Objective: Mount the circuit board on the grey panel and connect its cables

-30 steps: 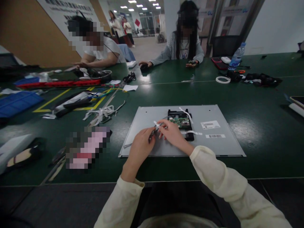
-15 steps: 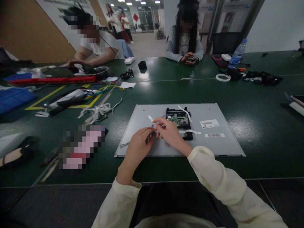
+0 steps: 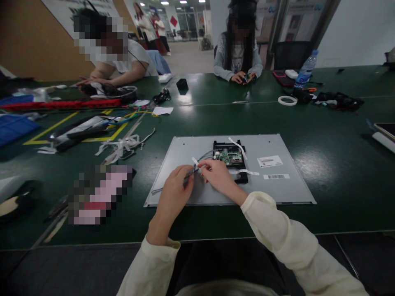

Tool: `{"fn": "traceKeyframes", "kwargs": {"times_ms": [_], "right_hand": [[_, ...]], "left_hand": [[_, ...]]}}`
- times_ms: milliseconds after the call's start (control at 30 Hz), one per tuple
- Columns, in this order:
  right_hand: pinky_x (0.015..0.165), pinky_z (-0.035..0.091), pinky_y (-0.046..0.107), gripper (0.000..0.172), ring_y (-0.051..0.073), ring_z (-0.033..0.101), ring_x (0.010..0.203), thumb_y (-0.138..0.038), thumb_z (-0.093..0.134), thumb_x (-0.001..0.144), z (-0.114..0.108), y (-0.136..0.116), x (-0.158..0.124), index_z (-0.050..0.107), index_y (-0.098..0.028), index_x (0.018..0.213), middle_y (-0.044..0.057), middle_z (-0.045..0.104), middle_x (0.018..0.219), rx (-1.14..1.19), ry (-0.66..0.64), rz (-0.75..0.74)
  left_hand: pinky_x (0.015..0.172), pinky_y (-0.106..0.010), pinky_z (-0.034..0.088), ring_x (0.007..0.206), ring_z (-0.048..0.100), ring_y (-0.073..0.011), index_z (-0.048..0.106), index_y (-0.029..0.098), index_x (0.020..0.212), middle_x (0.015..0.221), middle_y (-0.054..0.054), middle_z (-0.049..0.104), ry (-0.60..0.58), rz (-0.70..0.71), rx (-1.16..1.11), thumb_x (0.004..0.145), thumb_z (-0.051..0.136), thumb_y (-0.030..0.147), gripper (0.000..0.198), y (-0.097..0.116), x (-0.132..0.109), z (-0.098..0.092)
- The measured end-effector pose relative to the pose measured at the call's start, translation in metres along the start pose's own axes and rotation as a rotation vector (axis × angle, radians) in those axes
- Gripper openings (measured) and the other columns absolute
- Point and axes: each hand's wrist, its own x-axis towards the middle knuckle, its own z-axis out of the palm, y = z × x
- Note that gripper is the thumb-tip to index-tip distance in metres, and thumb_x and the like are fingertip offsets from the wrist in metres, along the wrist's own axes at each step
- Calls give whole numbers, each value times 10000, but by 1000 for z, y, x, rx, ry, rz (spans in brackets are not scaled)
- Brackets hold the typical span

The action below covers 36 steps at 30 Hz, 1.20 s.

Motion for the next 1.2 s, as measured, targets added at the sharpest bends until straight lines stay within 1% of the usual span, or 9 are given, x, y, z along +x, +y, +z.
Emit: {"fn": "traceKeyframes", "kwargs": {"times_ms": [100, 200, 367, 467, 700, 833, 900, 1100, 1200], "right_hand": [[474, 410, 222, 177, 79, 495, 457, -234, 513, 817, -1, -5, -2, 656, -203, 917, -11, 618, 693, 48, 46, -78], [455, 409, 219, 218, 90, 534, 503, -314, 517, 839, 0, -8, -1, 639, -222, 995, 2, 635, 790, 148, 83, -142], [403, 399, 216, 246, 108, 580, 494, -301, 521, 833, 6, -2, 2, 633, -184, 1018, 20, 644, 783, 150, 29, -46], [404, 410, 215, 256, 111, 589, 475, -234, 500, 826, 8, -1, 2, 646, -153, 1020, 26, 657, 750, 95, -15, 12], [448, 430, 203, 333, 138, 635, 537, -100, 446, 773, 5, -5, 2, 671, -137, 1016, 11, 653, 628, -50, -84, 31], [581, 479, 211, 316, 116, 622, 526, -80, 456, 763, 4, -6, 3, 682, -144, 974, -18, 621, 553, -132, -84, -3], [593, 476, 209, 291, 110, 604, 503, -88, 460, 770, 5, -6, 4, 684, -142, 946, -27, 595, 517, -157, -88, -4], [450, 405, 193, 308, 90, 512, 404, -152, 437, 819, 3, -10, -1, 639, -126, 1049, -6, 608, 577, -167, -156, 33], [492, 415, 205, 326, 100, 518, 419, -188, 415, 862, -1, -14, -12, 602, -139, 1125, -5, 604, 577, -310, -179, 3]], "left_hand": [[936, -400, 458, 1052, 561, -224, 535, 194, 1087, 1109, -79, 602, 4, -4, 10, 846, 448, 85, 278, -2, 0, 1], [952, -406, 455, 1075, 558, -228, 537, 191, 1104, 1133, -82, 599, 27, -9, 10, 845, 443, 87, 295, -2, 1, 1], [1017, -411, 421, 1169, 517, -231, 504, 178, 1193, 1220, -99, 564, 122, -36, 5, 868, 419, 120, 341, -4, 0, -1], [1045, -415, 402, 1203, 502, -226, 488, 172, 1226, 1257, -104, 554, 132, -28, -8, 879, 398, 125, 362, -5, 1, 1], [1003, -390, 434, 1162, 549, -225, 468, 154, 1273, 1261, -117, 578, 38, 0, 24, 891, 364, 111, 398, -2, 14, 4], [877, -371, 482, 1012, 632, -240, 433, 115, 1296, 1123, -142, 654, -106, -28, 135, 904, 354, 122, 400, -3, 26, 8], [843, -356, 482, 967, 647, -238, 445, 117, 1270, 1082, -136, 672, -165, -23, 185, 911, 342, 123, 373, -5, 30, 11], [878, -340, 460, 1039, 625, -223, 455, 141, 1246, 1156, -128, 648, -158, -38, 289, 918, 343, 140, 347, -1, 29, 13], [915, -344, 450, 1095, 600, -222, 454, 139, 1270, 1210, -127, 625, -167, -45, 300, 925, 362, 191, 361, 1, 27, 13]]}}
